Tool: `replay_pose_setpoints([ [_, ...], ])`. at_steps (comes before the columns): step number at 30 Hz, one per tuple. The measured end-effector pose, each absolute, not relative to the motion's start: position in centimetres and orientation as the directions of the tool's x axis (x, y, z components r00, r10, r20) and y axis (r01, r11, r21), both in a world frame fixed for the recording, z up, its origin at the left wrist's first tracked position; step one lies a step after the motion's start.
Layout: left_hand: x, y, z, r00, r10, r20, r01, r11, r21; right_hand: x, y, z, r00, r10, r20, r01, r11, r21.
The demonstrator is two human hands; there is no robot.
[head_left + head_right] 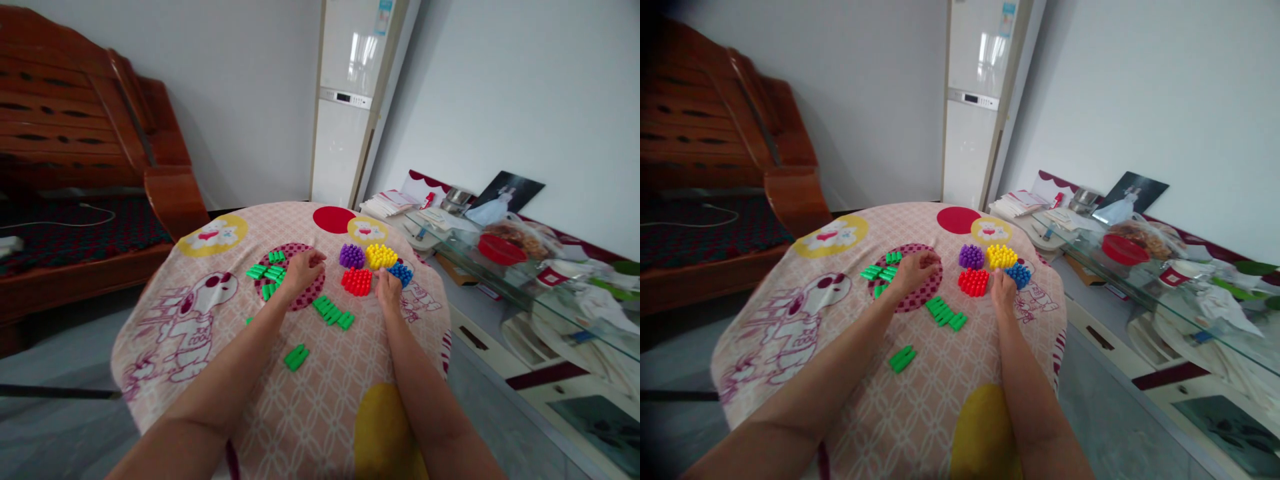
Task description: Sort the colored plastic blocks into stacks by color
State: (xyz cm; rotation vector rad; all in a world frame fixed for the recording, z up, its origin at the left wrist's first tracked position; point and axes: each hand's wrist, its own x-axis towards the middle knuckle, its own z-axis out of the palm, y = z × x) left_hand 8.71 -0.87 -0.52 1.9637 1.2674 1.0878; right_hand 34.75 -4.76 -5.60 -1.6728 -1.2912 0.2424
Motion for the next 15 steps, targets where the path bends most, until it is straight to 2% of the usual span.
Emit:
replay_pose_setpoints([
  [4,7.4,-2.1,0.8,0.18,0.901,0.396,0.445,-0.433,0.784,34.3,-7.3,-5.7,0.389,0.828,0.405,0.662,0.055,-0.748],
  [7,6.5,-3.4,0.4,0.218,0.903,0.371,0.5,-0.43,0.752,33.8,-9.0,-5.7,0.354,0.824,0.442,0.692,0.087,-0.717],
  [12,5.5,-5.4,-1.0,0.137,0.939,0.315,0.574,-0.334,0.747,32.4,-11.2,-5.7,0.359,0.798,0.484,0.758,0.054,-0.65],
  [15,6.1,-6.7,-1.8,0.189,0.938,0.291,0.593,-0.345,0.727,31.0,-12.4,-5.8,0.303,0.819,0.487,0.808,0.051,-0.588],
])
